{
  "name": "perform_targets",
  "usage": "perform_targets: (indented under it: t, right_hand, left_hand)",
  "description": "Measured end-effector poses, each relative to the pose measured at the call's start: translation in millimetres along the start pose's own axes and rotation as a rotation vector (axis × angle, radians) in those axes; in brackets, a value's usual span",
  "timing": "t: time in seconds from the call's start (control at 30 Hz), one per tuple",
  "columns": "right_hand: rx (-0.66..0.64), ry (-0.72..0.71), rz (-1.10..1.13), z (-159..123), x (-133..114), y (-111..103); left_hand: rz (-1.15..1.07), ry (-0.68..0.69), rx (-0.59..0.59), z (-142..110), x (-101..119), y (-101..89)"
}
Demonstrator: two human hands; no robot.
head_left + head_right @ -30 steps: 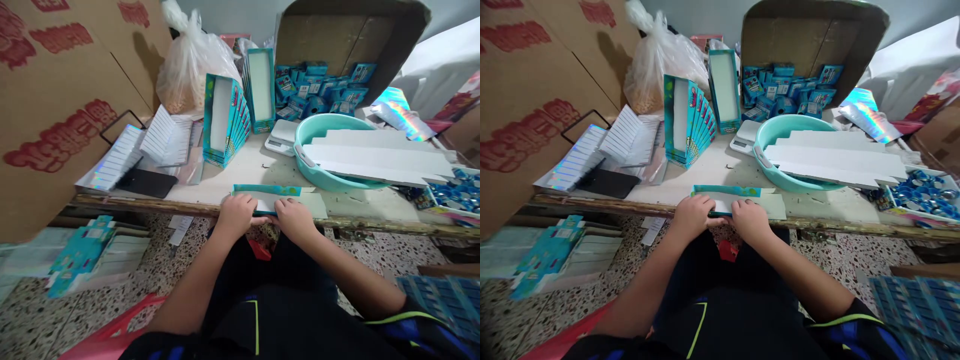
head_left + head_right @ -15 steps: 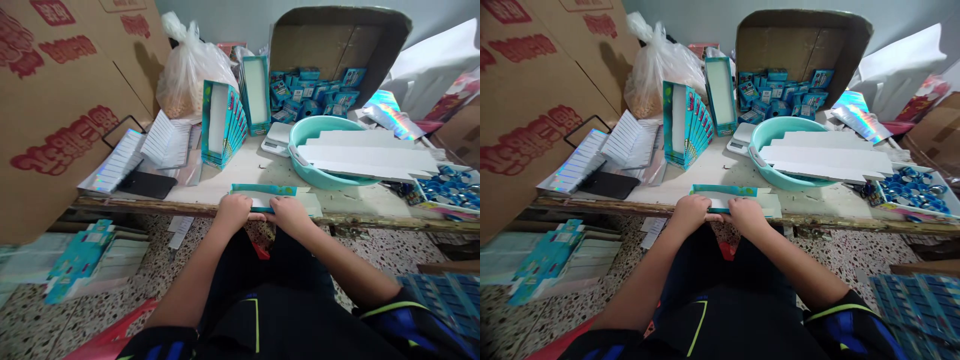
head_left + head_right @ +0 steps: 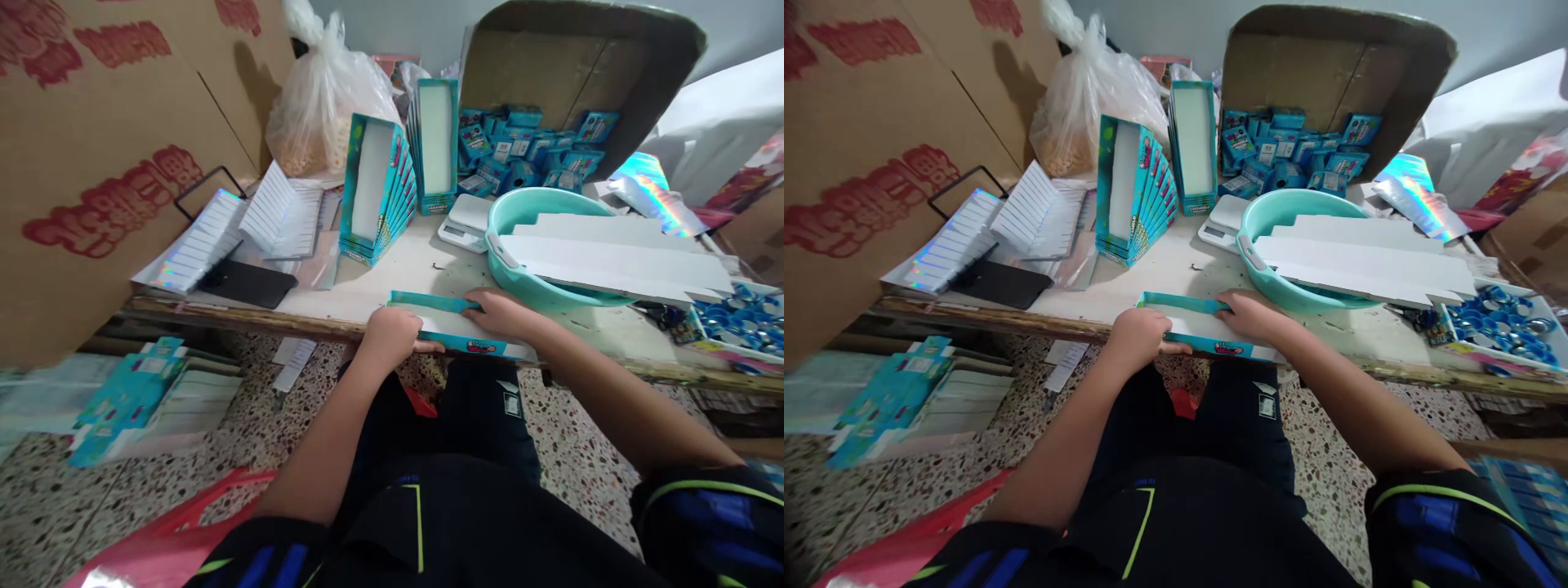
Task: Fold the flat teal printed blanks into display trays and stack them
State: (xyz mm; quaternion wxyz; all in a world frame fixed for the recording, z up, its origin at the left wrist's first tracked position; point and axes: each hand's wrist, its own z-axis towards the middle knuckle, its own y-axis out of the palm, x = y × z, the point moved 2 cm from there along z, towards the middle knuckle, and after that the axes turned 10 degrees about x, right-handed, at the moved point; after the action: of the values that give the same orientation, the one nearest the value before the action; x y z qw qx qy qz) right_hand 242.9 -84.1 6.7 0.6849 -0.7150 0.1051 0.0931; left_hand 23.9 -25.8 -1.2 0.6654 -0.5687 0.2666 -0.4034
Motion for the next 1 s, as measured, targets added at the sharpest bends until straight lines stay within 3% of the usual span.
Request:
perform_targets:
  t: [0.3, 0.43, 0.5, 0.67, 0.83, 0.93, 1.0]
  right_hand:
    - [0.057, 0.164, -0.06, 10, -7, 5]
    - [0.031, 0.087, 0.056, 12, -2, 4]
    - [0.021, 0.043, 0.125, 10, 2, 3]
    - [-0.006, 0.007, 0.331, 3, 8, -4]
    - [-0.004, 0.112, 0.388, -4, 3, -4]
    - [0.025, 0.119, 0.408, -10, 2, -7]
    - [0.011, 0.093, 0.471, -19, 3, -19]
  left_hand:
    - [0.011, 0.049, -0.019, -2, 1, -5.2]
    - [0.007, -0.099, -0.159, 8, 5, -19.7]
    - [-0.022, -0.109, -0.184, 14, 10, -28.9]
    - [-0.12, 0.161, -0.045, 18, 40, -40.1]
    - [-0.126, 0.435, 0.029, 6, 74, -16.3]
    - [-0.088, 0.563, 0.109, -2, 72, -10.8]
    - [-0.082, 0.603, 0.27, -8, 58, -22.6]
